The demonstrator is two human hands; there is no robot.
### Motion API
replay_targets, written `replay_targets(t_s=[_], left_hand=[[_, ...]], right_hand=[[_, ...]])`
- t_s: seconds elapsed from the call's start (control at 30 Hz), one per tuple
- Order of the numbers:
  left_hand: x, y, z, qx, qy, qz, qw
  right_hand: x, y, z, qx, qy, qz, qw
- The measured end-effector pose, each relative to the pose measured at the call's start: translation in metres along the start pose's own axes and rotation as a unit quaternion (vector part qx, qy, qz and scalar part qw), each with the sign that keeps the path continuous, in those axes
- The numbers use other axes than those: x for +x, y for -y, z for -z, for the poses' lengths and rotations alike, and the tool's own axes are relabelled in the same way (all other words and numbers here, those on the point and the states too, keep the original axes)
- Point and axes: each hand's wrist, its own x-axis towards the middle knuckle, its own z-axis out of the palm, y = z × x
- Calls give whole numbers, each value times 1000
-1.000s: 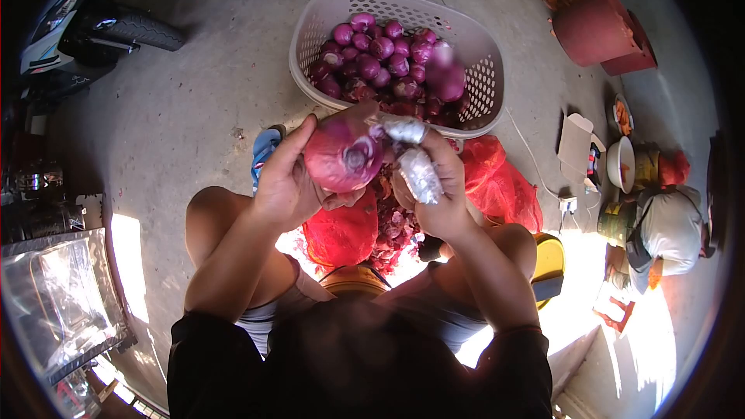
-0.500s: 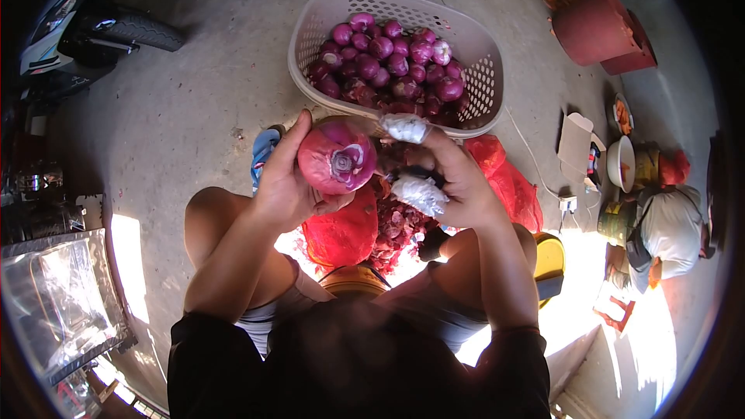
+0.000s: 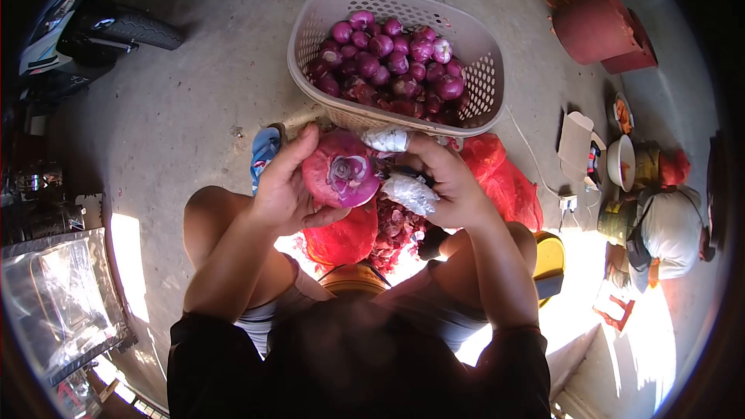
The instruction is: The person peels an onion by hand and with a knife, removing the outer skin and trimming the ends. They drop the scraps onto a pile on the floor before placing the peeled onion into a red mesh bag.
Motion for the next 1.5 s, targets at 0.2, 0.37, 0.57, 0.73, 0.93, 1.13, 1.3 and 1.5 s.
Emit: replay_targets(t_s=[0.2,0.37,0.57,0.73,0.93,1.13,1.3,1.5], left_hand=[[-4,1,-4,13,82,-23,996],[-1,0,-4,11,83,-12,996],[-2,-1,-8,26,32,-2,999],[-2,0,-6,32,15,5,999],[-4,-3,-12,36,-48,25,998],[0,-3,-16,42,-18,-1,999],[-1,-6,-15,46,-33,1,998],[-2,-3,-15,63,-88,16,994]], right_hand=[[0,11,-1,39,10,0,999],[4,17,0,33,14,17,999],[0,8,-5,22,-20,14,999],[4,10,-7,3,-47,18,999],[4,9,-7,20,-45,23,999],[4,16,-1,153,-68,46,985],[3,20,6,80,-50,31,995],[2,24,8,19,36,-77,996]])
